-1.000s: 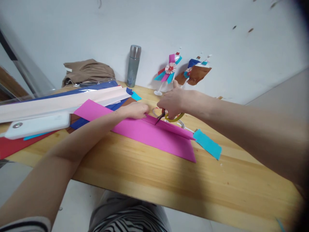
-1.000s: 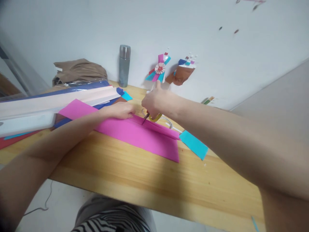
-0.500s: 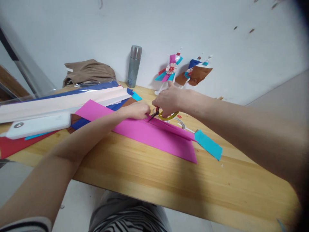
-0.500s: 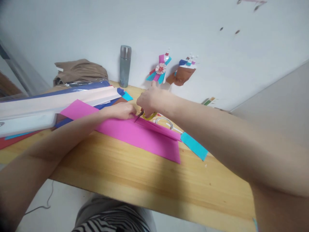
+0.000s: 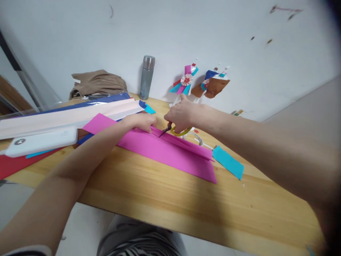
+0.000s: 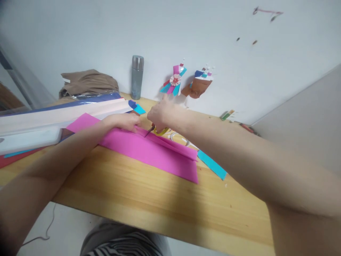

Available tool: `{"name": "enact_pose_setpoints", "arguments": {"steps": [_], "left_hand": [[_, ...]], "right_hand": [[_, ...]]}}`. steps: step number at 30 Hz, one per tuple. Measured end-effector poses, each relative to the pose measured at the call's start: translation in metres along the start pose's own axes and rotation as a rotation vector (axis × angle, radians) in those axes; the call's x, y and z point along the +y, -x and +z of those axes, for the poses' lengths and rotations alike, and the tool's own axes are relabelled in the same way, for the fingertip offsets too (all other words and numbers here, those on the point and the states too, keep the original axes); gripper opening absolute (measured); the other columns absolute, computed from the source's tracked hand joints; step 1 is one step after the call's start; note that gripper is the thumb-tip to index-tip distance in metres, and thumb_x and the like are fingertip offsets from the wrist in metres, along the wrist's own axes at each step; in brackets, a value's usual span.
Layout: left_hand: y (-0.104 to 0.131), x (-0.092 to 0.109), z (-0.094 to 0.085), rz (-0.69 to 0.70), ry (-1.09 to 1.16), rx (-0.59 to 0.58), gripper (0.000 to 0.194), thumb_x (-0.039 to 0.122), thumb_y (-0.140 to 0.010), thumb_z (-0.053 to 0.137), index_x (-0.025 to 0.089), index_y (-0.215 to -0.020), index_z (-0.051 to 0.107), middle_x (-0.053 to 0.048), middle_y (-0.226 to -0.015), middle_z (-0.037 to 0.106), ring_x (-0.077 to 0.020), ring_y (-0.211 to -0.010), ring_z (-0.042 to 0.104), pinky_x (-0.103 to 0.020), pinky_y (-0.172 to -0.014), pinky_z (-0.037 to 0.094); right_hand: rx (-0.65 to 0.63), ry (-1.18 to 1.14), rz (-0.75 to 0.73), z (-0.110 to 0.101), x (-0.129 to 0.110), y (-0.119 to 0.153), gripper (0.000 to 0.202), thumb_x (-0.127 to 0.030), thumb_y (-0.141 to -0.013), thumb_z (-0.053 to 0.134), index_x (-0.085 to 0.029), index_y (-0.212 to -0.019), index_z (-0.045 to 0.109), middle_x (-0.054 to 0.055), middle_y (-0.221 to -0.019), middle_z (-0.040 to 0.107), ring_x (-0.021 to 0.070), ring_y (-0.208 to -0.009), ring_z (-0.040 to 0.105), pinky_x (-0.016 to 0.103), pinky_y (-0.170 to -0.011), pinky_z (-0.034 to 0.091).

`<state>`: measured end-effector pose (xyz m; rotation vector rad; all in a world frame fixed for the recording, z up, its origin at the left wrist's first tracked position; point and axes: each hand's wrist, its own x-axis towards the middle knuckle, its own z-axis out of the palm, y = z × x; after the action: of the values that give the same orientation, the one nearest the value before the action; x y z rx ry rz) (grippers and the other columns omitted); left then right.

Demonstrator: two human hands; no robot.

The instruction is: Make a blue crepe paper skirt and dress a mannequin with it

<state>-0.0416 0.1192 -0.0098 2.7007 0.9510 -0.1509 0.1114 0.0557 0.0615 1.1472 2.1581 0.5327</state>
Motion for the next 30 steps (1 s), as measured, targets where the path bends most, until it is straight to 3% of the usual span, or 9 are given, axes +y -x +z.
{"name": "enact_pose_setpoints", "arguments": {"steps": [4, 8, 18, 22, 26, 30], "left_hand": [[0.0, 0.006, 0.001, 0.02, -0.131, -0.069, 0.013, 0.016, -0.075, 0.058, 0.016, -0.081, 0.069, -0.004, -0.071, 0.066, -0.0164, -0.062, 0.049, -0.031, -0.061, 0.033], [0.001, 0.016, -0.002, 0.025, -0.144, -0.104, 0.018, 0.017, -0.075, 0.056, 0.017, -0.086, 0.07, -0.005, -0.078, 0.068, -0.0183, -0.066, 0.055, -0.03, -0.058, 0.033], [0.0, 0.019, 0.0, 0.049, -0.17, -0.067, 0.017, 0.022, -0.078, 0.056, 0.017, -0.085, 0.071, -0.006, -0.08, 0.07, -0.017, -0.068, 0.056, -0.028, -0.057, 0.034], [-0.001, 0.019, 0.001, 0.058, -0.195, -0.053, 0.022, 0.026, -0.079, 0.057, 0.018, -0.092, 0.073, -0.007, -0.088, 0.072, -0.0184, -0.074, 0.058, -0.027, -0.061, 0.037], [0.0, 0.02, -0.001, 0.062, -0.212, -0.042, 0.025, 0.026, -0.08, 0.056, 0.017, -0.096, 0.074, -0.009, -0.094, 0.074, -0.0193, -0.078, 0.06, -0.028, -0.062, 0.037], [0.002, 0.022, 0.0, 0.051, -0.215, -0.039, 0.025, 0.028, -0.083, 0.057, 0.018, -0.098, 0.074, -0.008, -0.099, 0.074, -0.0194, -0.082, 0.062, -0.027, -0.062, 0.036]], "right_hand": [[-0.016, -0.04, 0.044, -0.002, -0.001, 0.0, 0.036, -0.043, -0.073, 0.081, -0.017, -0.099, 0.079, 0.012, -0.095, 0.078, 0.0362, -0.092, 0.07, 0.062, -0.09, 0.04], [-0.012, -0.091, -0.007, 0.0, 0.006, 0.001, 0.041, -0.051, -0.077, 0.076, -0.015, -0.098, 0.08, 0.013, -0.096, 0.078, 0.0378, -0.101, 0.068, 0.061, -0.095, 0.037], [0.006, -0.063, -0.012, -0.004, 0.006, -0.009, 0.049, -0.057, -0.081, 0.071, -0.011, -0.093, 0.08, 0.013, -0.103, 0.078, 0.0351, -0.105, 0.067, 0.059, -0.097, 0.037], [-0.043, -0.058, -0.019, -0.013, 0.003, -0.01, 0.042, -0.046, -0.074, 0.082, -0.01, -0.094, 0.081, 0.013, -0.1, 0.079, 0.0385, -0.106, 0.066, 0.064, -0.098, 0.034], [-0.096, -0.081, 0.002, -0.021, 0.0, -0.009, 0.035, -0.04, -0.075, 0.083, -0.008, -0.091, 0.081, 0.014, -0.095, 0.078, 0.0431, -0.112, 0.062, 0.065, -0.096, 0.033], [-0.129, -0.009, -0.008, -0.026, -0.002, -0.008, 0.033, -0.035, -0.076, 0.082, -0.011, -0.099, 0.081, 0.013, -0.097, 0.078, 0.0414, -0.109, 0.064, 0.065, -0.095, 0.035]]}}
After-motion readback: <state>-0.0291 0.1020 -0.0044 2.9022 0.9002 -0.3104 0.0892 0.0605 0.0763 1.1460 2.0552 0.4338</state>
